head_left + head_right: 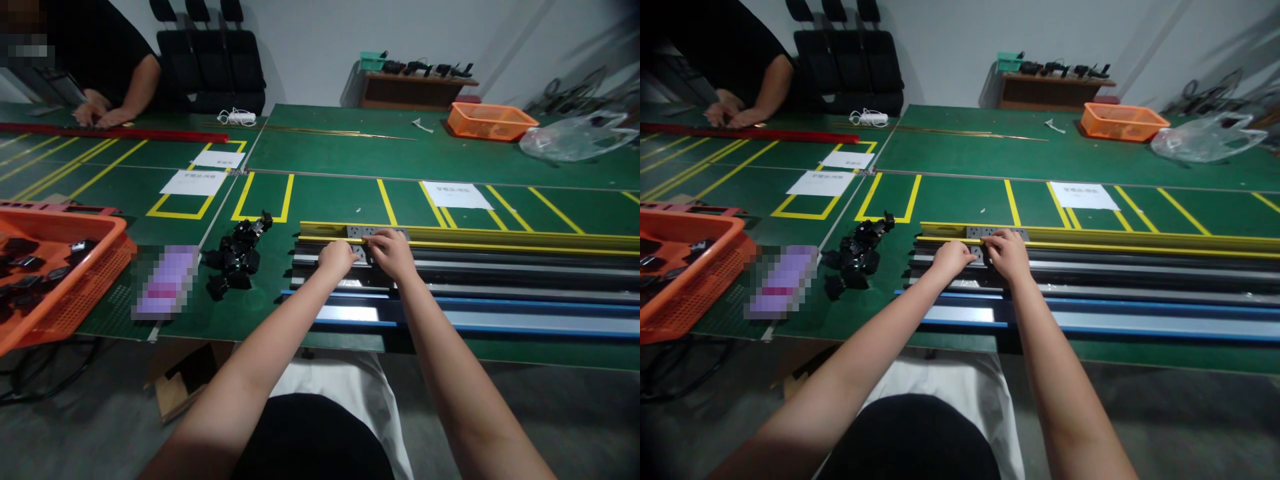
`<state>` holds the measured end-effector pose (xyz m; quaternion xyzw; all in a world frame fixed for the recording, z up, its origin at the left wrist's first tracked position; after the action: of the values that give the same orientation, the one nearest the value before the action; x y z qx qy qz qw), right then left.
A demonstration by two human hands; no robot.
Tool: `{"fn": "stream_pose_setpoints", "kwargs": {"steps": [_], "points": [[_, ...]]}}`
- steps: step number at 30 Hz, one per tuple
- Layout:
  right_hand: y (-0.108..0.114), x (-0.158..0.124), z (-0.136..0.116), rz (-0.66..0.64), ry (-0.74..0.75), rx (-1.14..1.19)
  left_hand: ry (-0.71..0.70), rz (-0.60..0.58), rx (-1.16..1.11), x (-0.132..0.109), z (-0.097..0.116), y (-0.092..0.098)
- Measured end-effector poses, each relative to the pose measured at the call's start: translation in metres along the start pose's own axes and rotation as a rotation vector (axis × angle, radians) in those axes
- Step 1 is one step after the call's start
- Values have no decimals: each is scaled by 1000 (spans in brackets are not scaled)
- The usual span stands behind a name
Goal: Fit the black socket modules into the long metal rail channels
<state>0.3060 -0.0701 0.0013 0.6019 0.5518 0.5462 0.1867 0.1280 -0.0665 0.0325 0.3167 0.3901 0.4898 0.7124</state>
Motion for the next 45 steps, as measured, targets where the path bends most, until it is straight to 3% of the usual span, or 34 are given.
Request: {"fn": "stream_pose_setpoints", "kwargs": {"steps": [7,14,18,25,33,39,42,45], "points": [[2,0,0,1,-35,70,-86,-48,8,-1,22,-12],[3,1,0,20,-41,105,-280,46,8,-13,13,-10],[2,1,1,24,-41,109,-368,3,0,-13,8,-14],[2,1,0,32,-53,111,-382,-104,114,-16,11,-14],[4,1,-2,38,-45,106,-406,-314,147,4,22,-14],[2,0,0,47,-41,110,-419,-364,108,12,28,-16],[3,0,0,53,-41,107,-424,-311,81,11,24,-16],[3,0,0,38,-50,113,-446,-126,-12,2,12,-9]]}}
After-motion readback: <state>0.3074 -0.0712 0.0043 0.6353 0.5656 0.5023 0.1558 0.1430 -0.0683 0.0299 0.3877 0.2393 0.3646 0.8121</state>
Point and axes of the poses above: each hand's wrist, its own x-axis towards the middle knuckle, its own y-axis out of the back of the hand, z = x × y, the point moved 1 cm from there along x, towards the middle knuckle, and after that the axes turned 1 degree about y, right-handed, at the moved point
